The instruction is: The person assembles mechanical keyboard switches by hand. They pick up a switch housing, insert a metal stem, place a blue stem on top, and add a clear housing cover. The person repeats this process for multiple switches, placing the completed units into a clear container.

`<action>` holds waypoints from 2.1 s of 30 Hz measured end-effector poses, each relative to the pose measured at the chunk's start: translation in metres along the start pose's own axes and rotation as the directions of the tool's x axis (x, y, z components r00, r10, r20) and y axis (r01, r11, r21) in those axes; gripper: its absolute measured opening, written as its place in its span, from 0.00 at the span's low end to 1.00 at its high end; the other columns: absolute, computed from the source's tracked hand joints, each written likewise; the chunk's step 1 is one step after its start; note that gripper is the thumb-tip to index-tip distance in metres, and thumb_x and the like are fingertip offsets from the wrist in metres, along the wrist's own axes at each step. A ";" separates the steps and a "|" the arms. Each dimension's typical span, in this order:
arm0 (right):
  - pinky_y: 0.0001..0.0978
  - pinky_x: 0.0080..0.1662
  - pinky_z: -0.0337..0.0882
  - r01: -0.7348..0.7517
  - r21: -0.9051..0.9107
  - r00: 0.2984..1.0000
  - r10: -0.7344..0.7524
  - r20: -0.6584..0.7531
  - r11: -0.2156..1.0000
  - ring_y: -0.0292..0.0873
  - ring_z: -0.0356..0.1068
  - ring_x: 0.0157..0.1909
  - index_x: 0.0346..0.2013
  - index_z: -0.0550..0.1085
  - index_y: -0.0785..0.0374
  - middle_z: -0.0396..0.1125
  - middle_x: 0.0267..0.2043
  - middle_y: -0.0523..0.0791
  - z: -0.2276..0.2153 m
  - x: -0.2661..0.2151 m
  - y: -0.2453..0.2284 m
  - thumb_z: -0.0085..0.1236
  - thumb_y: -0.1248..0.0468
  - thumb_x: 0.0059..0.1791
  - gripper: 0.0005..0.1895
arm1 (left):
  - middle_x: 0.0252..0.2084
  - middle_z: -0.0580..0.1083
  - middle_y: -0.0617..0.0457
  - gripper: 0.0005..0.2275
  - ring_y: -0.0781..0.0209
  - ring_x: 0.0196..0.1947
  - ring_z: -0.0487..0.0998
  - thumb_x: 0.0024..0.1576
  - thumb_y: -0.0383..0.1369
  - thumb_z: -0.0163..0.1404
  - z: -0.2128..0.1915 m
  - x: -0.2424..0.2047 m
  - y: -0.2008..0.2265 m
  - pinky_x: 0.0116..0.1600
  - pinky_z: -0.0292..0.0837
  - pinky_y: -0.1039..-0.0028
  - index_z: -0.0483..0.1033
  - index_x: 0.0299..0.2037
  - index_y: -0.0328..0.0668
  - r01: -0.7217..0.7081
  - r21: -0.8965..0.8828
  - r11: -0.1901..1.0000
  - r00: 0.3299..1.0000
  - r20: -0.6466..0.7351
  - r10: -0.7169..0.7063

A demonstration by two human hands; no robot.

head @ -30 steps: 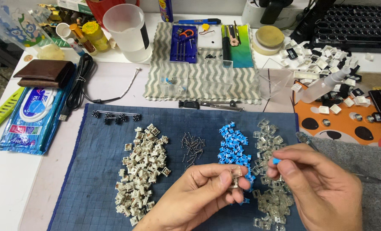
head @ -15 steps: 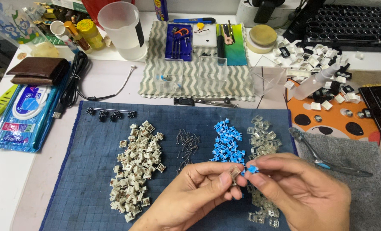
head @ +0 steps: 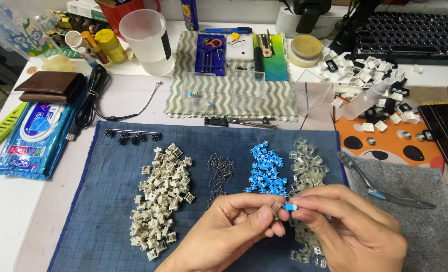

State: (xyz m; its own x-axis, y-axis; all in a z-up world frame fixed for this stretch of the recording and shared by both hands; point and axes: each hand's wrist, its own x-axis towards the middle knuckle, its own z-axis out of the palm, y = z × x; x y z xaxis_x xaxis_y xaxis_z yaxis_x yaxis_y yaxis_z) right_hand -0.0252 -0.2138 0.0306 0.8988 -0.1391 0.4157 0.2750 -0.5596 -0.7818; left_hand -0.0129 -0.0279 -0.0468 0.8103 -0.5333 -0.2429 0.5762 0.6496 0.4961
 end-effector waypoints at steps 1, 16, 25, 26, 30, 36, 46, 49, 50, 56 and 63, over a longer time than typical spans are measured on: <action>0.22 0.31 0.72 0.001 0.000 1.000 -0.001 0.001 1.000 0.36 0.79 0.32 0.37 0.88 0.64 0.82 0.37 0.49 0.000 0.002 0.002 0.71 0.68 0.49 0.03 | 0.56 0.84 0.33 0.17 0.54 0.47 0.87 0.69 0.24 0.58 -0.001 0.001 -0.002 0.58 0.83 0.74 0.82 0.67 0.21 -0.002 -0.001 1.000 1.000 0.000 0.002; 0.23 0.53 0.86 0.362 -0.191 0.932 -0.357 0.064 0.912 0.35 0.87 0.41 0.42 0.85 0.59 0.85 0.45 0.49 -0.006 0.002 0.003 0.75 0.69 0.48 0.09 | 0.58 0.84 0.33 0.17 0.56 0.50 0.88 0.70 0.24 0.58 -0.012 0.007 -0.013 0.62 0.84 0.74 0.81 0.68 0.22 -0.073 -0.054 0.996 0.995 0.057 0.076; 0.21 0.41 0.84 0.173 -0.092 0.984 -0.168 0.063 0.981 0.39 0.86 0.40 0.42 0.85 0.60 0.84 0.44 0.51 -0.002 0.002 -0.003 0.69 0.69 0.51 0.05 | 0.58 0.84 0.37 0.18 0.59 0.50 0.87 0.72 0.26 0.56 -0.015 0.007 -0.013 0.65 0.82 0.75 0.80 0.70 0.25 0.014 -0.097 0.995 0.999 0.051 -0.010; 0.19 0.38 0.79 0.175 -0.076 0.984 -0.172 0.047 0.982 0.37 0.82 0.35 0.41 0.86 0.63 0.83 0.42 0.51 0.000 0.002 -0.001 0.68 0.69 0.51 0.05 | 0.58 0.84 0.37 0.17 0.59 0.50 0.87 0.72 0.26 0.56 -0.016 0.007 -0.014 0.65 0.82 0.75 0.80 0.70 0.25 0.011 -0.096 0.995 0.998 0.059 -0.006; 0.15 0.44 0.87 0.057 0.067 0.996 -0.061 0.070 0.996 0.35 0.88 0.34 0.43 0.88 0.67 0.83 0.45 0.50 0.001 -0.002 0.008 0.68 0.70 0.50 0.08 | 0.58 0.84 0.35 0.16 0.57 0.50 0.87 0.72 0.25 0.56 -0.014 0.008 -0.015 0.63 0.82 0.75 0.81 0.68 0.25 -0.052 -0.069 0.996 0.997 0.061 0.056; 0.17 0.39 0.81 0.190 -0.007 0.979 -0.189 0.078 0.982 0.35 0.83 0.36 0.46 0.87 0.64 0.83 0.44 0.50 0.006 0.000 -0.004 0.70 0.72 0.50 0.11 | 0.46 0.87 0.39 0.18 0.62 0.45 0.87 0.68 0.31 0.61 0.001 0.006 -0.005 0.58 0.84 0.76 0.85 0.65 0.25 -0.159 0.240 0.958 0.986 -0.019 0.168; 0.22 0.47 0.84 0.176 -0.085 0.984 -0.176 0.000 0.981 0.37 0.85 0.35 0.36 0.86 0.69 0.84 0.39 0.52 0.002 0.005 -0.001 0.77 0.77 0.44 0.08 | 0.53 0.88 0.38 0.16 0.54 0.47 0.91 0.65 0.29 0.63 0.003 0.009 -0.012 0.59 0.90 0.70 0.87 0.61 0.27 -0.232 0.290 0.929 0.966 -0.044 0.255; 0.21 0.41 0.81 0.205 -0.118 0.977 -0.196 0.086 0.972 0.35 0.84 0.34 0.35 0.87 0.65 0.84 0.37 0.49 -0.003 0.007 -0.003 0.77 0.71 0.44 0.07 | 0.59 0.88 0.38 0.14 0.57 0.45 0.91 0.63 0.30 0.65 0.003 0.008 -0.013 0.57 0.91 0.72 0.89 0.57 0.30 -0.248 0.337 0.908 0.952 -0.087 0.293; 0.22 0.42 0.81 0.241 -0.159 0.969 -0.228 0.096 0.957 0.34 0.84 0.35 0.36 0.88 0.62 0.84 0.38 0.47 -0.004 0.007 -0.001 0.76 0.70 0.45 0.06 | 0.61 0.87 0.38 0.13 0.56 0.46 0.91 0.64 0.29 0.64 0.003 0.008 -0.013 0.58 0.91 0.71 0.89 0.57 0.31 -0.283 0.348 0.894 0.946 -0.051 0.319; 0.20 0.42 0.78 0.359 -0.272 0.932 -0.326 0.161 0.893 0.29 0.81 0.33 0.39 0.88 0.53 0.83 0.38 0.38 -0.006 0.006 0.008 0.73 0.67 0.50 0.06 | 0.59 0.86 0.40 0.11 0.59 0.44 0.90 0.66 0.29 0.63 0.004 0.007 -0.011 0.56 0.90 0.76 0.89 0.57 0.36 -0.335 0.457 0.824 0.927 0.003 0.375; 0.23 0.45 0.79 0.468 -0.274 0.883 -0.430 0.188 0.840 0.32 0.79 0.33 0.42 0.88 0.55 0.83 0.40 0.39 -0.010 0.006 0.014 0.70 0.69 0.52 0.06 | 0.56 0.86 0.43 0.11 0.66 0.48 0.87 0.65 0.27 0.64 0.009 0.006 -0.010 0.56 0.87 0.81 0.90 0.57 0.39 -0.356 0.538 0.764 0.911 0.015 0.413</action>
State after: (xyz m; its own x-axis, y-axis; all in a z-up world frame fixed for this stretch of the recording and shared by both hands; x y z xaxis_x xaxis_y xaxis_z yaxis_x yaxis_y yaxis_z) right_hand -0.0190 -0.2303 0.0269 0.7394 0.2713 0.6162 0.5580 -0.7590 -0.3354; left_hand -0.0150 -0.0429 -0.0458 0.9742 -0.2257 -0.0035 0.0947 0.3949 0.9138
